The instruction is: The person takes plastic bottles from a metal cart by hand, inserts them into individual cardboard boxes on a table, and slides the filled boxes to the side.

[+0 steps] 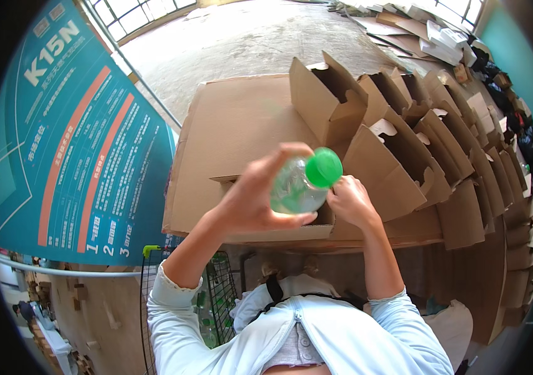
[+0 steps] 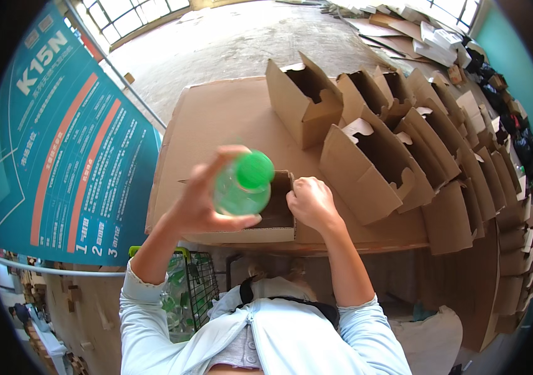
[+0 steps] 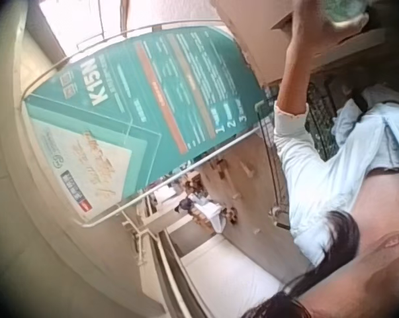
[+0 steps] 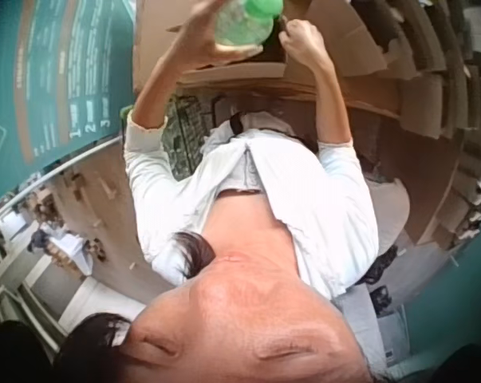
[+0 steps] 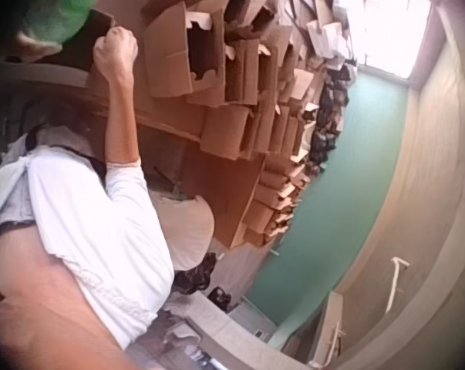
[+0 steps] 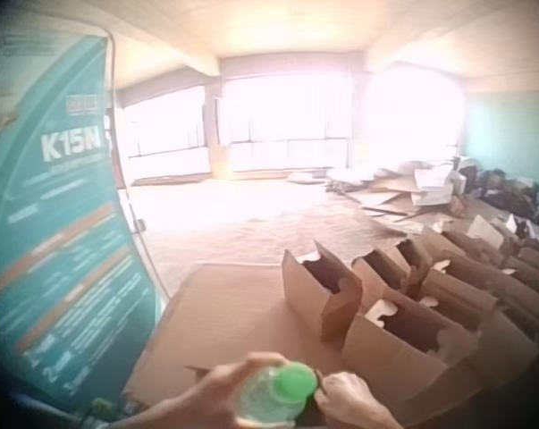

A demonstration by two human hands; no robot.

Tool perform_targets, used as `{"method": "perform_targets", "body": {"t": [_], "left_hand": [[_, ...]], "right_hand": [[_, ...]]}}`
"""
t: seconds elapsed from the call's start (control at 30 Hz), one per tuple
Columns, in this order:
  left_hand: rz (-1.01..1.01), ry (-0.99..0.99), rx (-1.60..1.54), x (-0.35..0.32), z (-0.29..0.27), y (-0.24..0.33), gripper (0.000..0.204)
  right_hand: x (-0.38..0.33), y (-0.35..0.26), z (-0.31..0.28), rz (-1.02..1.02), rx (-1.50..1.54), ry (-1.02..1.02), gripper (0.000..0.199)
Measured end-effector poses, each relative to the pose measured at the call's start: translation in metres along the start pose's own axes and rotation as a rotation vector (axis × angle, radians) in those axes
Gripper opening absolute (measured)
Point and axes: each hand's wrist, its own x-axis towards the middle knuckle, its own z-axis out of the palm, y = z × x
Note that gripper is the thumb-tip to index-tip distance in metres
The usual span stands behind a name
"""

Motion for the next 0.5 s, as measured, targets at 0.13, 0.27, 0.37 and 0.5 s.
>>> {"method": "perform_targets", "body": {"t": [0.13,0.27,0.37,0.5], "left_hand": [[-0.172,-0.325,-0.026,0.011,0.007,-0.048,0.072],[-0.320,-0.679,0.114,0.024,0.030,-0.098,0.080],[-0.381,-1.050,0.395,0.017,0.056,-0.151,0.085],[-0.422,-1.093,0.501,0.019,0.078,-0.175,0.049]], "right_hand": [[0.000,0.010,-0.006,0.030,0.049,0.020,0.022],[0.003,0.028,-0.018,0.035,0.054,0.015,0.022],[0.006,0.015,-0.008,-0.033,0.094,0.003,0.020],[0.003,0.011,0.003,-0.090,0.115,-0.009,0.021]]}}
